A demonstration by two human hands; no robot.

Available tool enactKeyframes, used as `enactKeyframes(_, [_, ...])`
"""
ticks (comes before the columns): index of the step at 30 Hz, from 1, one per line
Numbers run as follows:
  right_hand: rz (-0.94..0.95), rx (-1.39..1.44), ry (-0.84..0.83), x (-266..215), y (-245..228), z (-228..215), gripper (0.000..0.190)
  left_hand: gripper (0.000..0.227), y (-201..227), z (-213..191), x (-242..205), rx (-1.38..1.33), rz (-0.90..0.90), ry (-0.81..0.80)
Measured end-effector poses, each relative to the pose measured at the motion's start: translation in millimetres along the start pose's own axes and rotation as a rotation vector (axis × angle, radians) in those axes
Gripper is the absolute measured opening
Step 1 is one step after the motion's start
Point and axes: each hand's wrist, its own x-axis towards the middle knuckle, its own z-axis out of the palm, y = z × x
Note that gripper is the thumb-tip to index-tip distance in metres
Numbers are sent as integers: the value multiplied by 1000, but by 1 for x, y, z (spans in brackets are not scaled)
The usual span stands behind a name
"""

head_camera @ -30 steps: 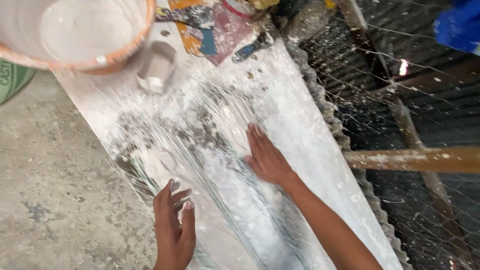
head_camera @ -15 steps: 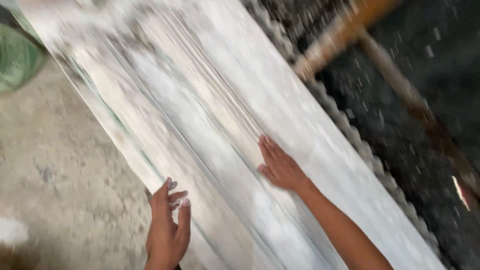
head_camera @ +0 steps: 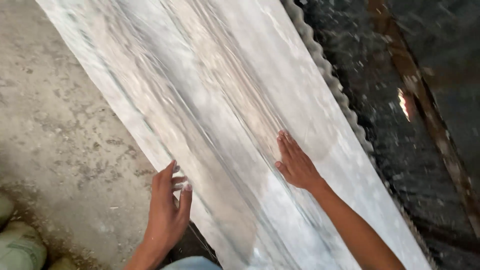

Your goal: The person scoops a white paste from a bucket using a small trowel and applies it to a long, corrugated surface. They then use their hands to spread and smooth the paste along the length of the surface.

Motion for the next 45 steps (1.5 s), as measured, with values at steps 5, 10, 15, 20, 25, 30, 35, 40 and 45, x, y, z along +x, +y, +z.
enactKeyframes(5, [-14, -18, -3, -152, 16, 27, 76, 61, -10, 57, -126, -17, -19, 6])
enactKeyframes(10, [41, 34, -6, -290, -10, 21, 70, 58, -13, 114, -250, -19, -17, 65])
enactKeyframes(15, [56, 40, -35, -443, -9, 37, 70, 67, -17, 190, -368, -33, -234, -108])
enactKeyframes(20, [37, 39, -10, -596, -9, 56, 70, 60, -28, 274, -485, 45, 31, 29])
enactKeyframes(25, [-41, -4, 6, -748, -5, 67, 67, 52, -22, 378, -611, 6, 74, 146])
enactKeyframes(30, [1, -19, 9, -893, -17, 67, 72, 55, 28, 461, -717, 34, 5, -43])
enactKeyframes(35, [80, 25, -62, -1007, -20, 76, 76, 56, 59, 502, -766, 94, -57, -104])
enactKeyframes(40, [133, 44, -75, -1073, -25, 90, 80, 54, 67, 532, -790, 108, -66, -135])
enactKeyframes(45, [299, 34, -47, -1068, -41, 103, 86, 57, 70, 548, -807, 137, -21, -155])
